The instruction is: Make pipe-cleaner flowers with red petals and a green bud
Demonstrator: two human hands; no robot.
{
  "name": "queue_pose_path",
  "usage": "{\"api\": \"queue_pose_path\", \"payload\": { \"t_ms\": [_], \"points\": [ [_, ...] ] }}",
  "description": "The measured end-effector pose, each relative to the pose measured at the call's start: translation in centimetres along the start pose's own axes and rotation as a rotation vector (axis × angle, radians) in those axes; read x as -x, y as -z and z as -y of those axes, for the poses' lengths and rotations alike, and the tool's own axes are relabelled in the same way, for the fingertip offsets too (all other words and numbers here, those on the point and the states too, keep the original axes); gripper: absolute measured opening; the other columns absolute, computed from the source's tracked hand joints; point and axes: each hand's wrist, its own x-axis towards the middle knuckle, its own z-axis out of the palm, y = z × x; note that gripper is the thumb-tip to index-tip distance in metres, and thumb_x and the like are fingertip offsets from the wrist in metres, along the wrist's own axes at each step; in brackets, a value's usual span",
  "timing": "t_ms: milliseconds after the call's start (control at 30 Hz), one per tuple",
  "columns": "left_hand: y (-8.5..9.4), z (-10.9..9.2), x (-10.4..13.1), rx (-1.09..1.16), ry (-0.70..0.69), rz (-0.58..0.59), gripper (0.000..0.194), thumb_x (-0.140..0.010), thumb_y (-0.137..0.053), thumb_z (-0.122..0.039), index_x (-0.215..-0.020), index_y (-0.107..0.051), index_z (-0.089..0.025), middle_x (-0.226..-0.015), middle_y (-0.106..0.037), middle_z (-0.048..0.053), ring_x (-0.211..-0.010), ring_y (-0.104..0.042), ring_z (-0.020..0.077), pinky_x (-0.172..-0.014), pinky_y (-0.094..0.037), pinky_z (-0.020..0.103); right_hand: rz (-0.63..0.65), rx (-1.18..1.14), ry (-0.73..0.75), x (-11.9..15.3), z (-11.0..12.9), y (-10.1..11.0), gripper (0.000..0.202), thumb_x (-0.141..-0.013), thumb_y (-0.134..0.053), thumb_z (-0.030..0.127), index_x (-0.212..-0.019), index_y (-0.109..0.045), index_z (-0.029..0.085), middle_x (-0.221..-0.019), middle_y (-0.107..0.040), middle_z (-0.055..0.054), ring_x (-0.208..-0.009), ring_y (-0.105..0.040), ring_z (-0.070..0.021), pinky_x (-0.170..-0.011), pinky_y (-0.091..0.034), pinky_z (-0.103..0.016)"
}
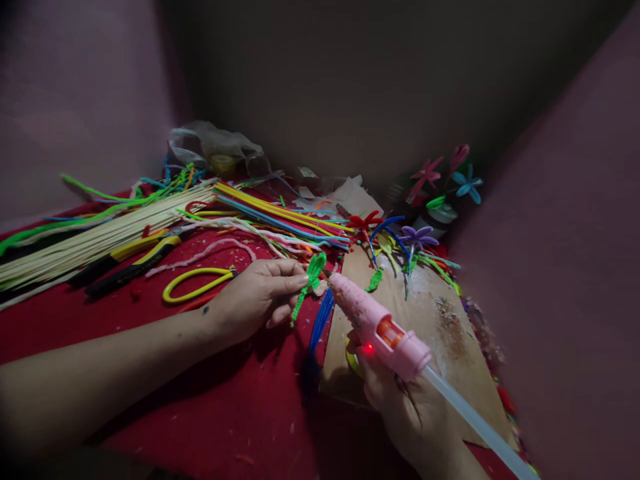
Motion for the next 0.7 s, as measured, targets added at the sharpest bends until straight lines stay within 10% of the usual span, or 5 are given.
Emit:
{"api": "queue_pose_path", "payload": {
  "t_ms": [367,700],
  "points": [
    [-0.04,-0.01,-0.10,0.049,0.002,-0.020,0.020,-0.081,-0.052,-0.019,-0.062,-0.046,-0.016,-0.046,-0.046,-0.007,-0.028,-0.033,0.0014,-0.029,-0.022,0.015,0.031,0.010,-0.083,0.29,-0.74,0.64,0.055,-0.085,-0.047,0.044,-0.137,-0.039,0.026,-0.062,-0.056,-0.003,-0.033,-0.037,-0.0091,-0.026,-0.025,-0.022],
    [-0.22,-0.35,-0.10,0.032,-0.003,-0.047,0.023,-0.082,-0.051,-0.018,-0.060,-0.045,-0.016,-0.046,-0.046,-0.007,-0.027,-0.035,0.0012,-0.030,-0.022,0.015,0.084,0.029,0.018,-0.07,-0.15,0.56,0.051,-0.084,-0.049,0.045,-0.131,-0.048,0.026,-0.107,-0.064,-0.011,-0.088,-0.064,-0.0288,-0.052,-0.054,-0.032]
  ]
}}
